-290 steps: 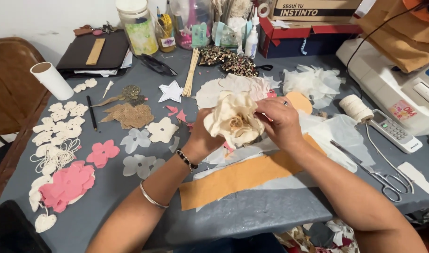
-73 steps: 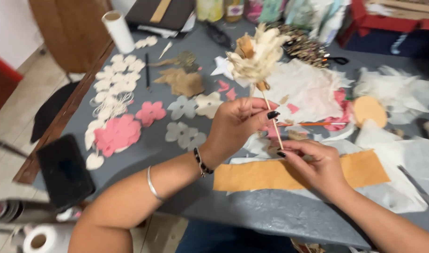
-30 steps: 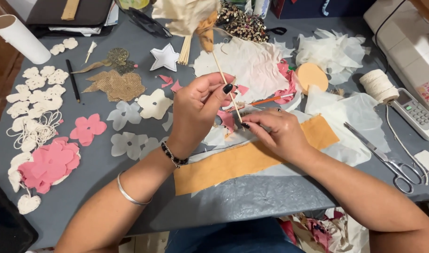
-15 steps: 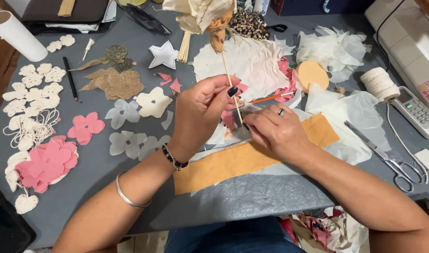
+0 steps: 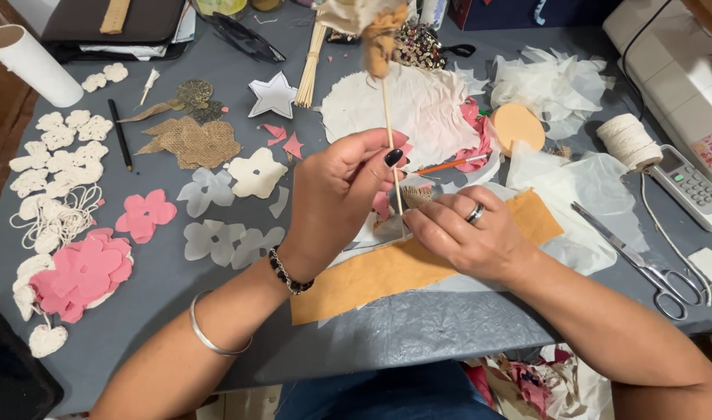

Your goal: Cutting out small flower shapes from white fabric using scissors on a table filled with craft supplies.

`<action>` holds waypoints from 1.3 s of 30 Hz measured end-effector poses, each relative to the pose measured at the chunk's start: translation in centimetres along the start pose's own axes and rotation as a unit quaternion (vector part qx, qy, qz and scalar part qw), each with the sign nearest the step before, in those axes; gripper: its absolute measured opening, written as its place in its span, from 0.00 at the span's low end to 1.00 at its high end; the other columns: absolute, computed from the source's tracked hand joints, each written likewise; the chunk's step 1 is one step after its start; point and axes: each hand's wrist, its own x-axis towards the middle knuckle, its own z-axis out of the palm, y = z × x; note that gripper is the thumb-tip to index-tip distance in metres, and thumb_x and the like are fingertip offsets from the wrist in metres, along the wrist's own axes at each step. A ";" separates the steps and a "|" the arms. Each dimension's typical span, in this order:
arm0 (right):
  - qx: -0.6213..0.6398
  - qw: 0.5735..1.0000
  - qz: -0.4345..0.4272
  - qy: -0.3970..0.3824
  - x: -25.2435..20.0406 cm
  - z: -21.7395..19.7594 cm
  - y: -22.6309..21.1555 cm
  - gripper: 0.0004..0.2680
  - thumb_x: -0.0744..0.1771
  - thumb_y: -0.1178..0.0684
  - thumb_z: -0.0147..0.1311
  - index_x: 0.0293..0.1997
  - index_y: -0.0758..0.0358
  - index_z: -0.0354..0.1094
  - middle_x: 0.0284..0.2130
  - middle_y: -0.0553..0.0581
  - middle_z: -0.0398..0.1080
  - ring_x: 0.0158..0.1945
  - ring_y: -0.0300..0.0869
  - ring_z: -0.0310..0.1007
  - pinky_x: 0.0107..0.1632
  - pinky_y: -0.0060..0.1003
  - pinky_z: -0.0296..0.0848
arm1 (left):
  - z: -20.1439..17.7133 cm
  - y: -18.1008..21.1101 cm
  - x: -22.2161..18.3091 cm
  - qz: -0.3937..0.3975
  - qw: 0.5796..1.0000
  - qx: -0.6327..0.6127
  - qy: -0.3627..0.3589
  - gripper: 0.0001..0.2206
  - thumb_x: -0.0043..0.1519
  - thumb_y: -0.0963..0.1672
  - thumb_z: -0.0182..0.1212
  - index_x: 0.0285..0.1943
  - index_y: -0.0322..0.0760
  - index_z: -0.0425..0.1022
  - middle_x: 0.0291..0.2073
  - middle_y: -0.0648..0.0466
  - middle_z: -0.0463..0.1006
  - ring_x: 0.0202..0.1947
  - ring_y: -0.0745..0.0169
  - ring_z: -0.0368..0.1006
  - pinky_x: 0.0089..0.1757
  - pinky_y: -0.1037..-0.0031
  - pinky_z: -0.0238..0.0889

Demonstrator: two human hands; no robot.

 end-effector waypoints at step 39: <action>0.234 0.961 0.090 -0.113 -1.0 0.1 0.4 0.05 0.68 0.54 0.57 0.48 0.56 0.74 0.41 0.46 0.79 0.37 0.38 0.77 0.52 0.38 0.68 | -20.8 -15.7 13.6 0.134 0.836 0.530 -0.036 0.10 0.67 0.38 0.54 0.50 0.34 0.82 0.39 0.42 0.84 0.38 0.42 0.79 0.38 0.58 0.70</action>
